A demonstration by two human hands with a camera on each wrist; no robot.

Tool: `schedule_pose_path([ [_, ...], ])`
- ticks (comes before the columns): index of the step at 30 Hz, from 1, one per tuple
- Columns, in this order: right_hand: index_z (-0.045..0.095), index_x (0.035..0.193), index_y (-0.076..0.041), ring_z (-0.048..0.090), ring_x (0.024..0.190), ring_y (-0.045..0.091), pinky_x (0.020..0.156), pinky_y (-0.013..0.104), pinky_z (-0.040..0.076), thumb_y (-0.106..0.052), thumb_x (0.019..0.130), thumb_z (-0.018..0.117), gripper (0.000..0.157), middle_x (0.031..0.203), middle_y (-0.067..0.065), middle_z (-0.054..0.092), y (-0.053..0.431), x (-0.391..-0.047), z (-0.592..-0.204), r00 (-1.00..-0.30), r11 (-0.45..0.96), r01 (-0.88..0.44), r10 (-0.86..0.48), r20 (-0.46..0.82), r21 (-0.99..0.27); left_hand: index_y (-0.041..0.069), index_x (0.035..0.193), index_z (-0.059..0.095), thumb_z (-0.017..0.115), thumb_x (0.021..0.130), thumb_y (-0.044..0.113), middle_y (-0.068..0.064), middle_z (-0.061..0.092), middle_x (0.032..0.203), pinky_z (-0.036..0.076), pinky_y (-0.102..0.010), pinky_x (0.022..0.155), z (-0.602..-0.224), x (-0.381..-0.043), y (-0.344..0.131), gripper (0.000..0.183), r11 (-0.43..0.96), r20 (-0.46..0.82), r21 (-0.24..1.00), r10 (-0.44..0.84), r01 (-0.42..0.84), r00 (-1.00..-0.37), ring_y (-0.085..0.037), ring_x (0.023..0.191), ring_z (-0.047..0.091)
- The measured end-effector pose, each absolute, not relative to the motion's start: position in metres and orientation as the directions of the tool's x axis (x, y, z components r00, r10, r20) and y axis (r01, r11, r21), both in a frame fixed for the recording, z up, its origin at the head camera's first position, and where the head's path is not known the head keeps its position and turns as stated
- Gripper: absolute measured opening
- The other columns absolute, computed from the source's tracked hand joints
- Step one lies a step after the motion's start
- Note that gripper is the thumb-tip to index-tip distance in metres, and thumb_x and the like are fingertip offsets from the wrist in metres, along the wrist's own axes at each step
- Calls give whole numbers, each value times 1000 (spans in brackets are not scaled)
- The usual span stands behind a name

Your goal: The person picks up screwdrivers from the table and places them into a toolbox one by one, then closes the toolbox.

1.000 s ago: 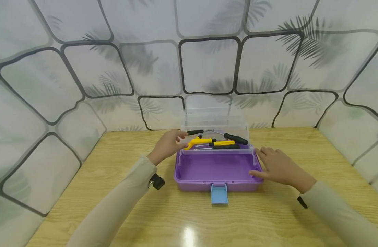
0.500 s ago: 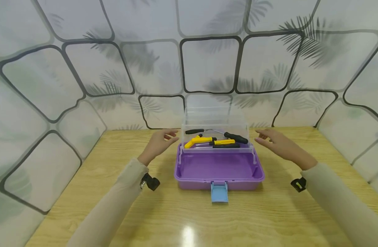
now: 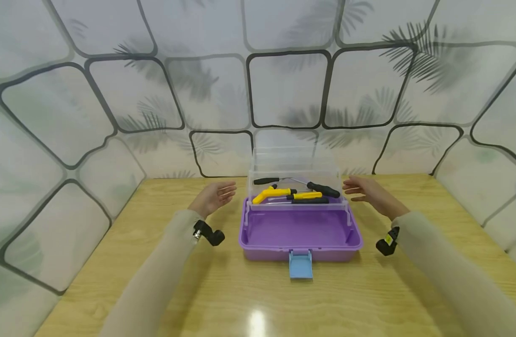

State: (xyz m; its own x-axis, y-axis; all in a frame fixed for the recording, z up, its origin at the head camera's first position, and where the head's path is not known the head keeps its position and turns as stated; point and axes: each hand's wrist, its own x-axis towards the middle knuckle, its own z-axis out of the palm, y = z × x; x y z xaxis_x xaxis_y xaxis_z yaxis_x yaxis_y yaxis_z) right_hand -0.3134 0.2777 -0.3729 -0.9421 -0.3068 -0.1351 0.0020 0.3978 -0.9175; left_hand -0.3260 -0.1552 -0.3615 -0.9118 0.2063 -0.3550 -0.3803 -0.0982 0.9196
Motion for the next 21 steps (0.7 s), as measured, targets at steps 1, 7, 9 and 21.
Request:
schedule_pose_path([
  [1,24,143,11,42,127,38,107,54,34,-51,100,24,75,143,32,31,278,-316,-375,-939,379,22,-309,-149,-925,-1,144,31,33,101,14,-18,30,151,35,-28,108,-363,-328,-155,46,-124,-369,909,208,-399,-906,-10,100,53],
  [7,15,146,10,45,112,13,111,48,31,-52,99,20,78,142,20,30,280,-332,-386,-918,303,147,-312,-244,-942,-3,143,33,36,99,16,-18,33,148,31,-33,113,-373,-343,-146,48,-220,-427,859,189,-462,-884,-27,134,37],
  [9,11,146,9,42,118,18,112,46,28,-53,99,19,78,144,19,26,279,-338,-389,-909,272,195,-310,-277,-942,-3,143,33,35,99,17,-17,32,149,31,-33,114,-376,-349,-143,48,-231,-458,841,177,-489,-871,-28,136,34],
  [21,41,129,-20,53,102,5,92,26,44,-46,101,23,42,127,3,50,277,-362,-405,-854,239,283,-378,-357,-929,0,141,38,38,99,27,-18,40,144,42,-32,100,-393,-373,-126,51,-136,-568,800,142,-585,-810,-24,122,45],
])
